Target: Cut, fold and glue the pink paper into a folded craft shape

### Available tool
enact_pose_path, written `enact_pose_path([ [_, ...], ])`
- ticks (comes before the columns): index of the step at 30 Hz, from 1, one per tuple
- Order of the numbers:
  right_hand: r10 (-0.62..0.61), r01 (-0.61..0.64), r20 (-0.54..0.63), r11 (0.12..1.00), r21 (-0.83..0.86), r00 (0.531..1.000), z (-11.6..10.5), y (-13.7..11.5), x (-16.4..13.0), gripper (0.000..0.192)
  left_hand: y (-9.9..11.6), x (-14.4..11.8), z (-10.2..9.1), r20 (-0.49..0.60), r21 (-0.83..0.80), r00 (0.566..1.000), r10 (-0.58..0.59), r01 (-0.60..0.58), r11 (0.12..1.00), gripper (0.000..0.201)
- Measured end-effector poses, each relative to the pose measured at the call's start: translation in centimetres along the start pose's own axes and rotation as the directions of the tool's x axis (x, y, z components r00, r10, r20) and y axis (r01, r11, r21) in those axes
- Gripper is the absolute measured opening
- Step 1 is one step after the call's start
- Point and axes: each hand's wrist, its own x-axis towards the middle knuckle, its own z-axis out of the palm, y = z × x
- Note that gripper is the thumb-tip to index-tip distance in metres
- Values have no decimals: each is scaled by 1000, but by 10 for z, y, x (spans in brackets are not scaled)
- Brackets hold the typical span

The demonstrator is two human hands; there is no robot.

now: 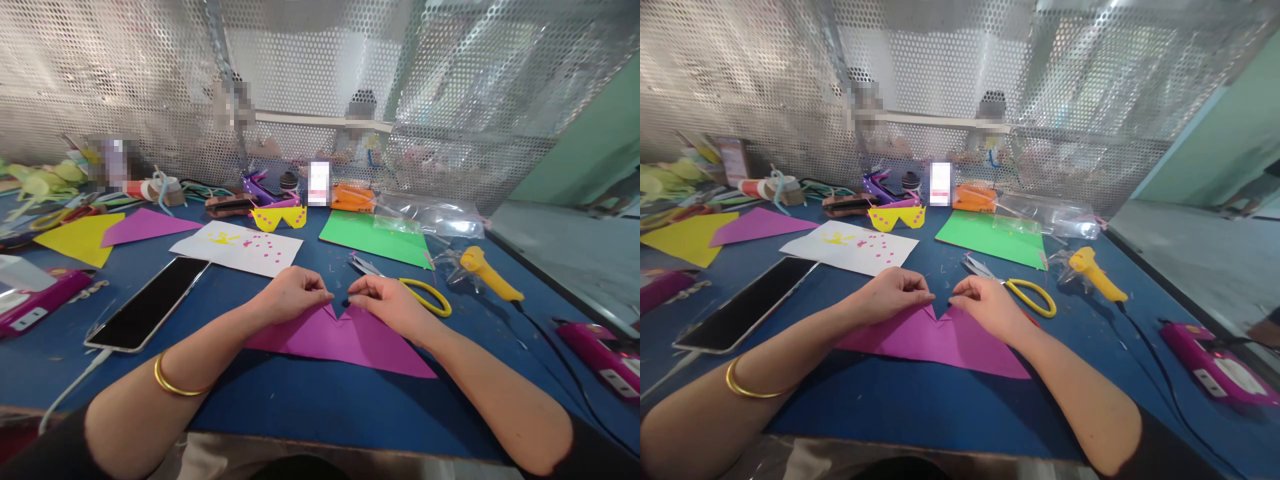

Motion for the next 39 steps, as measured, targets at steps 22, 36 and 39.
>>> enact_pose_path([
  [22,-5,7,33,997,-71,999,-1,2,1,4,0,0,3,40,31,999,29,-30,999,26],
  [36,-19,24,69,997,-69,997,3,4,2,9,0,-1,3,79,46,997,22,-25,999,28],
  [39,-17,21,72,998,-65,997,3,6,2,9,0,-1,3,74,45,997,24,-27,999,29],
])
